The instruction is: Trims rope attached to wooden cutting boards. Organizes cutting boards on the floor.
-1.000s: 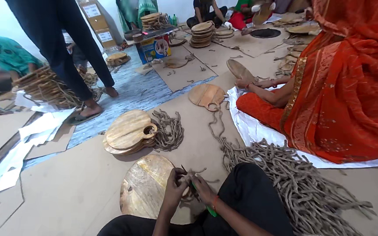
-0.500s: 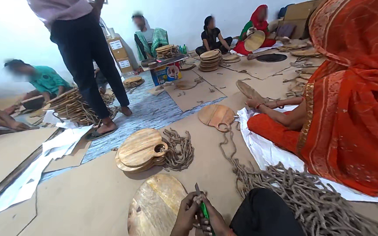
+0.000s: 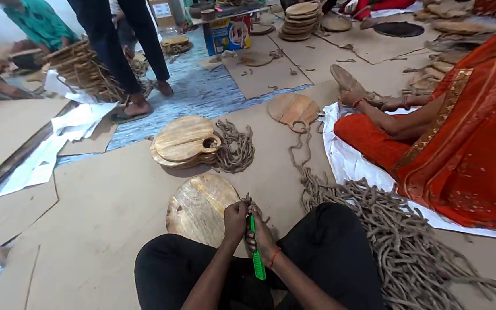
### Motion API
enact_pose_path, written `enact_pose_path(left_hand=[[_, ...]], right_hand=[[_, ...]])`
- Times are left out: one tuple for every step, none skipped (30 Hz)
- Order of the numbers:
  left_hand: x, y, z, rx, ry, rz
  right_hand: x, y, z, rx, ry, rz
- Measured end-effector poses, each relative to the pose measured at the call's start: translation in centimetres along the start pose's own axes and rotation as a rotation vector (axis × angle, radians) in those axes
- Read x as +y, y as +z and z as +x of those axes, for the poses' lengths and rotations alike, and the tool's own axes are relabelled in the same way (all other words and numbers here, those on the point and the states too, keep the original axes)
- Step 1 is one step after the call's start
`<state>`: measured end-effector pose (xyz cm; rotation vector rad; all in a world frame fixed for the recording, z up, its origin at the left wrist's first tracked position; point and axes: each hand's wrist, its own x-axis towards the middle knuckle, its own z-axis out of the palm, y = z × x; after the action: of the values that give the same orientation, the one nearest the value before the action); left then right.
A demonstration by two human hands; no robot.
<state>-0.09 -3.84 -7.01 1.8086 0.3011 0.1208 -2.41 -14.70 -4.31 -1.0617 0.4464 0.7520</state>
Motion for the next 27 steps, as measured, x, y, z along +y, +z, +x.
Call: enact_pose_path(left_hand=[[0.0,-0.1,0.1,-0.018,0.0,-0.039],[-0.1,-0.1,0.1,-0.049,-0.004,-0.073],[0.0,-0.1,0.1,-0.089,-0.005,-0.102],[0.1,-0.1,-0.1,-0.133,-0.002,-0.124],[0.3,-0.1,-0.3,-0.177,0.001,-0.132],[0.5,0.2,-0.4,-0.198,0.007,-0.134],[0.6,0.4,-0.5,-0.217,-0.001,-0.128],[0.4,0.5,-0.4,-0.241,-0.027,-0.115],[0.2,0.6,-0.3,-0.259,-0.049,-0.1],[0.1,0.7,-0.1,-0.261,-0.064,-0.086],[0.1,0.8,0.0,-0.259,-0.079,-0.074],[0.2,0.8,0.0,-0.248,-0.09,-0.072],[0.3,0.8,0.0,-0.236,-0.103,-0.08],[0.4,0.9,-0.1,-0.218,-0.115,-0.094],[0.3,1.0,-0.3,-0.197,-0.126,-0.107],[0.4,1.1,-0.6,-0.174,-0.137,-0.12],[0.5,1.1,-0.6,-0.146,-0.153,-0.13],[0.6,1.0,-0.5,-0.117,-0.169,-0.142],[0.6,1.0,-0.4,-0.088,-0.179,-0.151],[0.6,1.0,-0.3,-0.064,-0.188,-0.155],[0.6,0.9,-0.3,-0.059,-0.198,-0.153],[0.5,0.8,-0.1,-0.058,-0.201,-0.147],[0.4,0.6,0.0,-0.058,-0.195,-0.138],[0.3,0.5,0.2,-0.058,-0.179,-0.129],[0.2,0.4,0.3,-0.055,-0.16,-0.122],[0.2,0.3,0.4,-0.052,-0.137,-0.115],[0.1,0.2,0.5,-0.051,-0.116,-0.114]], right_hand=[[-0.1,0.1,0.0,-0.001,-0.001,0.002],[-0.2,0.0,0.0,0.001,-0.004,-0.004],[-0.4,-0.2,0.0,0.015,-0.013,-0.021],[-0.6,-0.4,0.2,0.042,-0.027,-0.042],[-0.8,-0.8,0.4,0.072,-0.046,-0.066],[-0.9,-1.1,0.7,0.099,-0.068,-0.09],[-0.9,-1.4,0.9,0.126,-0.094,-0.118],[-0.8,-1.6,1.0,0.149,-0.116,-0.147],[-0.7,-1.7,1.2,0.167,-0.134,-0.171],[-0.5,-1.7,1.3,0.18,-0.143,-0.185],[-0.4,-1.6,1.4,0.188,-0.147,-0.193],[-0.3,-1.3,1.5,0.191,-0.153,-0.19],[-0.1,-1.0,1.5,0.189,-0.158,-0.174],[0.0,-0.7,1.4,0.179,-0.157,-0.159],[0.2,-0.5,1.3,0.171,-0.151,-0.151],[0.4,-0.3,1.1,0.164,-0.146,-0.153],[0.6,-0.2,1.0,0.158,-0.15,-0.164],[0.7,0.0,1.0,0.15,-0.157,-0.172],[0.8,0.2,0.8,0.141,-0.159,-0.177],[0.9,0.4,0.7,0.126,-0.158,-0.181],[1.0,0.4,0.6,0.113,-0.149,-0.179],[1.0,0.6,0.5,0.105,-0.138,-0.173],[1.1,0.6,0.5,0.099,-0.129,-0.166],[1.1,0.6,0.5,0.087,-0.127,-0.163],[1.1,0.6,0.4,0.073,-0.133,-0.162],[1.1,0.6,0.3,0.057,-0.147,-0.166],[1.0,0.5,0.1,0.038,-0.164,-0.167]])
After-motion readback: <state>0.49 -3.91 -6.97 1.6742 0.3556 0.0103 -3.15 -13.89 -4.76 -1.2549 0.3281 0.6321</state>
